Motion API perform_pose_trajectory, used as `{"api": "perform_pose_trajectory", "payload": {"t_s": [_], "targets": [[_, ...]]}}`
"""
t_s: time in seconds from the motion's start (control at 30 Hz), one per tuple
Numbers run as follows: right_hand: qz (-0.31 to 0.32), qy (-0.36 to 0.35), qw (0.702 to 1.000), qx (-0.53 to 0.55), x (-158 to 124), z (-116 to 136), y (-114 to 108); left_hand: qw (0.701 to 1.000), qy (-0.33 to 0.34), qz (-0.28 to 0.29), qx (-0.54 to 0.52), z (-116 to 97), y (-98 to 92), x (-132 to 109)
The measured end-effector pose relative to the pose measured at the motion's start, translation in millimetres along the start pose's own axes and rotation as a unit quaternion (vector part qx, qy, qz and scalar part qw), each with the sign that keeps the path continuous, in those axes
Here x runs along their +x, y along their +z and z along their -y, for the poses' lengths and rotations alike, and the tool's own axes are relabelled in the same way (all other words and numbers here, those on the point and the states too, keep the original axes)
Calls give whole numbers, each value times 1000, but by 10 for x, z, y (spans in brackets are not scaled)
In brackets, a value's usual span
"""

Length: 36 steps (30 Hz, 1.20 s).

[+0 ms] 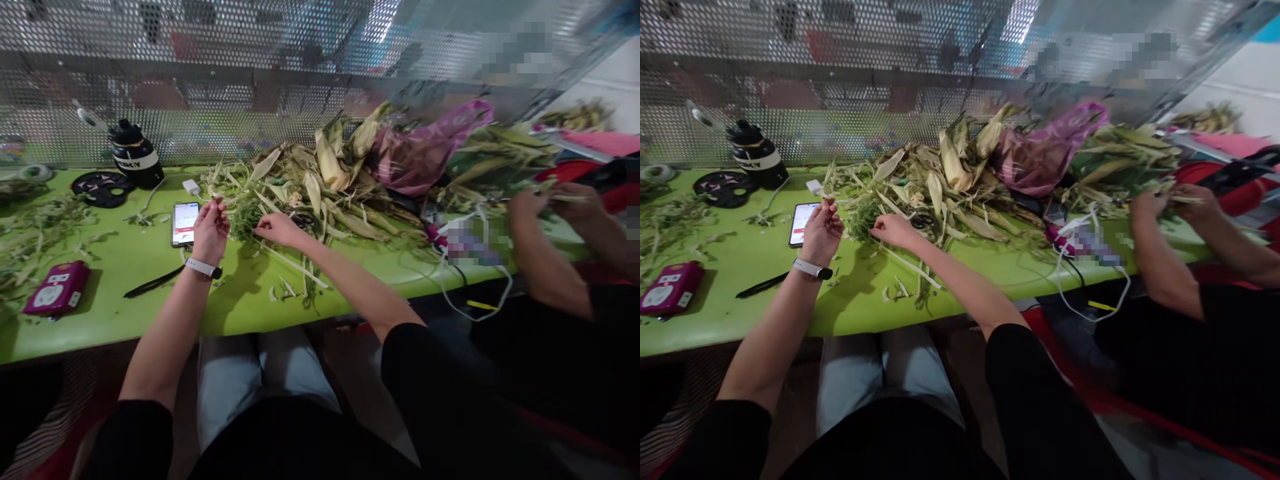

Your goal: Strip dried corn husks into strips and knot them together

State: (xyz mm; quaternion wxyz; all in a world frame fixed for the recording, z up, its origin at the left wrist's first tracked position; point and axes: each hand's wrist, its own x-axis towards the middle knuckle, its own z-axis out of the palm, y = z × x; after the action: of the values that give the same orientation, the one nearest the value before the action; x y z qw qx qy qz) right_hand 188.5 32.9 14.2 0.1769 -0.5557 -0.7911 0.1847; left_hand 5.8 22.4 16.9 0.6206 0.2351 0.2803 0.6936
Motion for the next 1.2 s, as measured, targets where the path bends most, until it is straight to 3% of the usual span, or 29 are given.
{"api": "perform_pose_trajectory", "payload": {"t_s": [0.23, 0.43, 0.5, 0.6, 0.77, 0.93, 1.03, 1.2], "targets": [[-32, 56, 996, -65, -6, -91, 2, 1000, -9, 5, 3, 12, 5, -6], [-61, 114, 988, -82, 102, -46, 167, 1000, -8, 9, 17, 29, 10, -36], [-67, 100, 992, -36, 122, -68, 176, 1000, -7, 11, 17, 34, 12, -43], [-63, 43, 989, 125, 116, -135, 47, 1000, -11, 11, 14, 36, 24, -52], [-63, 28, 927, 369, 92, -139, -431, 999, -30, 13, 28, 17, 59, -64], [-62, -21, 894, 443, 17, 91, -733, 995, -44, 82, 33, -10, 64, -90], [-57, -57, 910, 408, -113, 273, -620, 985, -85, 136, 68, 11, 59, -126], [-31, -97, 949, 297, -352, 419, -120, 977, -108, 167, 82, 40, 62, -146]]}}
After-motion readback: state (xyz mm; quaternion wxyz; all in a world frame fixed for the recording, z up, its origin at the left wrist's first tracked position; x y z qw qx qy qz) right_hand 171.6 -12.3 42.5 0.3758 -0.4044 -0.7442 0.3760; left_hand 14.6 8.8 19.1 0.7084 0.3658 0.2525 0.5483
